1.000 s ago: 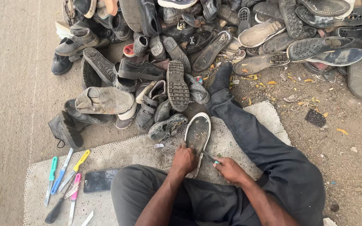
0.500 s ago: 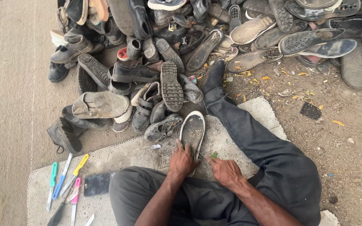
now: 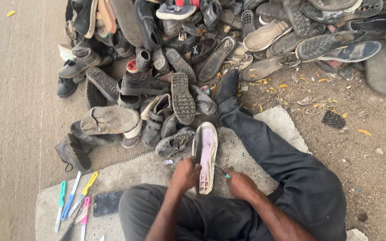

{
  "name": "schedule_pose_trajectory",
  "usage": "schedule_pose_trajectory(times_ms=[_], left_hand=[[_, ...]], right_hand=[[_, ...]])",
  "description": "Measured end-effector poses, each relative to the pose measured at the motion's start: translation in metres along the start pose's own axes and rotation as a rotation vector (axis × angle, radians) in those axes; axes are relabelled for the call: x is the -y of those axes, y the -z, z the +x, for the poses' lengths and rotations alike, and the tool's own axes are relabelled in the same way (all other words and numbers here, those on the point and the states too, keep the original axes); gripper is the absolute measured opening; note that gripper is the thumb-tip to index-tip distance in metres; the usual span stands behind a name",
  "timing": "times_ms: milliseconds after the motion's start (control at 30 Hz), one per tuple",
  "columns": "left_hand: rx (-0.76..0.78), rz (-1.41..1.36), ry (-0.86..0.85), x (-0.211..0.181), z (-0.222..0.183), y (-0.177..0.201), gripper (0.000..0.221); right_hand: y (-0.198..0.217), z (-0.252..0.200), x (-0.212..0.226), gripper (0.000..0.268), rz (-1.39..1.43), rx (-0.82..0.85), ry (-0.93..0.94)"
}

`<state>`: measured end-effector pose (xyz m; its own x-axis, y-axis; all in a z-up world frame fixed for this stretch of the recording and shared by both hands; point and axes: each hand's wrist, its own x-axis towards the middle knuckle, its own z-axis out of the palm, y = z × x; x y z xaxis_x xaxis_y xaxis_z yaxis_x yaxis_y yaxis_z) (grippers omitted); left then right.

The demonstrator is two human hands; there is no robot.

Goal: The person is repairing shoes by using a blade to trim and shape old shoe soles and uppers. They handle various discarded shoe parts and a white sneaker, cutting away excess material by hand to prepare the components for reassembly.

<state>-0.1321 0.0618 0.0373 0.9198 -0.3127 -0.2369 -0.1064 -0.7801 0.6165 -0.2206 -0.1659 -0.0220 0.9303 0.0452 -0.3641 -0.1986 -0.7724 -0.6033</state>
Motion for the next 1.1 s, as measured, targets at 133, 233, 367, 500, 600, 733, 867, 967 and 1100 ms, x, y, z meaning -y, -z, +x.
schedule_pose_trajectory(times_ms=[133,233,367,500,600,733,867,967,1100], left_hand=[[-0.122,-0.178,-0.048,-0.105,-0.022,-0.034,0.049],[0.134,-0.793,-0.4,-0.19,-0.066,-0.098,0.069],[0.429,-1.385,-0.662,-0.222,-0.063,-0.148,0.096],[-0.259,0.073,0.135,-0.09,-0.006,-0.088,0.072],[-0.061,0.243,0.339,-0.043,-0.006,-0.056,0.114],[-0.027,0.197,0.276,-0.044,-0.012,-0.038,0.09],[0.105,0.311,-0.151,-0.039,-0.026,0.014,0.091],[0.248,0.396,-0.326,-0.042,-0.049,0.055,0.085],[0.311,0.201,-0.298,-0.043,-0.087,0.088,0.084]], right_hand=[[-0.008,0.009,0.001,0.041,0.043,-0.003,0.012],[-0.016,0.01,0.0,0.041,0.027,0.08,-0.057],[-0.018,0.015,-0.027,0.04,0.103,-0.124,0.168],[-0.006,0.037,-0.037,0.032,0.365,-0.235,-0.082],[-0.003,0.037,-0.019,0.03,0.549,-0.257,-0.194],[0.02,0.028,0.006,0.029,0.673,-0.323,-0.179],[0.064,0.015,0.005,0.028,0.915,-0.494,-0.228],[0.084,0.002,0.002,0.031,1.174,-0.314,-0.079],[0.075,-0.001,-0.002,0.032,1.009,-0.115,-0.128]])
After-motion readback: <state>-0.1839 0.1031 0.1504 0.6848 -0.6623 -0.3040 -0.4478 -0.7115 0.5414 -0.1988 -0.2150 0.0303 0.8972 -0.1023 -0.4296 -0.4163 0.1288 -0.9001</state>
